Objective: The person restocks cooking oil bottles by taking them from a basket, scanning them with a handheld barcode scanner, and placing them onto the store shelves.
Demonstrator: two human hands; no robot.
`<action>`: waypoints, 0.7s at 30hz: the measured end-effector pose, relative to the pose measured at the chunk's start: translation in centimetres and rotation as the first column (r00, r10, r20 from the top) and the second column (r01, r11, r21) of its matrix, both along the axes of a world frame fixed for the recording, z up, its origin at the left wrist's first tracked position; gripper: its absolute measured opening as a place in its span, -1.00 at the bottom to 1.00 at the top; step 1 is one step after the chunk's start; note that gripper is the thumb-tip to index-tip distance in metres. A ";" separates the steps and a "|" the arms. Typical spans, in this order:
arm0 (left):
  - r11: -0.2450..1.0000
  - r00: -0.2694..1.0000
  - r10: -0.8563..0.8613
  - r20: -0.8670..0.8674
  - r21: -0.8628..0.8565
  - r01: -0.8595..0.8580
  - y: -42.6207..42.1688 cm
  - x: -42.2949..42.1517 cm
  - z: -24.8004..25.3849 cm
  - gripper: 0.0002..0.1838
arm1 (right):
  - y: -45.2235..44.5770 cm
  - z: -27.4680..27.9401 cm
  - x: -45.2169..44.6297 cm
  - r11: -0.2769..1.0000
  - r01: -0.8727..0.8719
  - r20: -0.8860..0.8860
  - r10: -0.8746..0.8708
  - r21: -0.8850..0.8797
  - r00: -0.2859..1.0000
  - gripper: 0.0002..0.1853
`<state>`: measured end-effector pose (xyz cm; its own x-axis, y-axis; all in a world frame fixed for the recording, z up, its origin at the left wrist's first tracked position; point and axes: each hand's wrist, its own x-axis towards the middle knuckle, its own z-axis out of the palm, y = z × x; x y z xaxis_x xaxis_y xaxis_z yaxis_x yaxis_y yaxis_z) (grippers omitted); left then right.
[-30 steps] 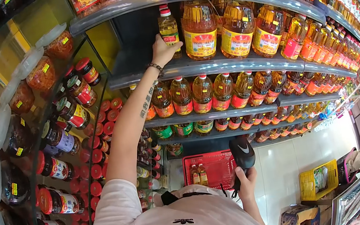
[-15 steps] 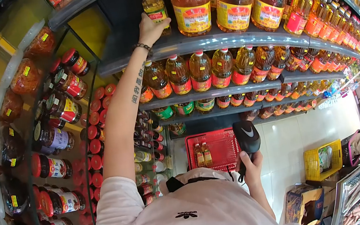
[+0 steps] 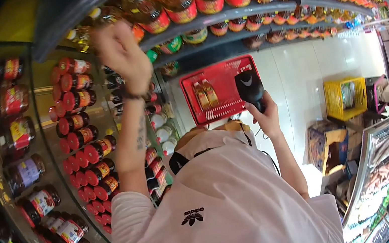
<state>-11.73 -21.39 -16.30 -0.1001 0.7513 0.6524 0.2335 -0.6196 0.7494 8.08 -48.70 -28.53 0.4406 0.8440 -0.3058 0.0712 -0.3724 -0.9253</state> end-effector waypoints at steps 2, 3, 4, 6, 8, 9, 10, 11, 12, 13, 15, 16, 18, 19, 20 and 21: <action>0.976 0.945 -0.210 -0.252 -0.117 0.186 -3.0 -0.9 -10.9 -0.68 | -1.6 -4.9 0.8 0.996 -0.018 0.081 0.024 -0.083 0.996 -0.58; 0.775 0.925 -0.353 -0.143 -0.598 0.203 -6.0 -1.3 -15.7 -0.65 | -2.6 -6.8 1.0 0.994 -0.013 0.076 0.022 -0.111 0.997 -0.58; 0.803 0.872 -0.342 -0.349 -0.591 0.079 -8.1 -1.4 -20.2 -0.54 | -3.7 -8.5 1.3 0.976 0.003 0.099 0.019 -0.216 0.995 -0.54; 0.648 0.759 -0.487 -0.431 -0.761 -0.016 -12.9 -3.2 -29.3 -0.40 | -5.5 -10.9 1.3 0.930 0.045 0.096 -0.010 -0.366 0.995 -0.45; 0.519 0.642 -0.614 -0.459 -0.848 -0.111 -16.7 -4.7 -35.2 -0.31 | -8.5 -14.2 1.6 0.884 0.051 0.140 0.016 -0.465 0.990 -0.45; 0.448 0.653 -0.647 -0.393 -0.889 -0.091 -17.5 -4.3 -35.4 -0.29 | -10.3 -16.4 1.6 0.866 0.065 0.196 0.039 -0.496 0.980 -0.44; 0.426 0.655 -0.654 -0.379 -0.900 -0.096 -18.0 -4.1 -36.7 -0.29 | -11.9 -17.8 1.5 0.847 0.075 0.247 0.068 -0.527 0.967 -0.43; 0.377 0.577 -0.720 -0.386 -0.915 -0.142 -18.1 -4.0 -38.4 -0.31 | -12.5 -18.0 1.4 0.811 0.087 0.197 0.035 -0.579 0.980 -0.43; 0.333 0.494 -0.781 -0.383 -0.924 -0.190 -18.2 -3.9 -40.1 -0.33 | -13.0 -18.3 1.4 0.766 0.080 0.175 0.043 -0.638 0.984 -0.46; 0.343 0.640 -0.665 -0.385 -0.919 -0.196 -18.7 -3.4 -41.8 -0.40 | -13.5 -18.7 1.4 0.727 0.079 0.160 0.043 -0.682 0.986 -0.47; 0.399 0.734 -0.543 -0.408 -0.894 -0.203 -20.3 -3.1 -49.2 -0.45 | -14.9 -19.7 1.4 0.661 0.081 0.135 0.032 -0.746 0.990 -0.47; 0.471 0.811 -0.404 -0.423 -0.856 -0.212 -20.2 -2.8 -52.2 -0.49 | -16.2 -20.8 1.4 0.636 0.085 0.126 0.019 -0.767 0.992 -0.45; 0.396 0.692 -0.510 -0.511 -0.854 -0.339 -18.8 -2.3 -55.6 -0.58 | -18.0 -22.1 1.7 0.581 0.056 0.055 -0.019 -0.812 0.998 -0.53; 0.305 0.570 -0.686 -0.452 -0.890 -0.338 -17.3 -2.6 -57.5 -0.62 | -18.4 -22.4 1.8 0.568 0.054 0.042 -0.035 -0.821 0.999 -0.54; 0.385 0.559 -0.630 -0.540 -0.841 -0.379 -17.7 -2.8 -61.3 -0.64 | -19.1 -22.5 1.8 0.551 0.051 0.027 -0.051 -0.833 0.998 -0.55; 0.450 0.560 -0.560 -0.610 -0.792 -0.413 -17.8 -2.7 -63.2 -0.64 | -20.0 -22.9 1.8 0.533 0.039 0.017 -0.047 -0.845 0.999 -0.56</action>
<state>-14.47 -39.20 -79.49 0.1022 0.8480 -0.5201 0.9247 0.1118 0.3639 9.88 -68.71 -51.47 0.4638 0.1708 -0.8693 0.0275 -0.9836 -0.1785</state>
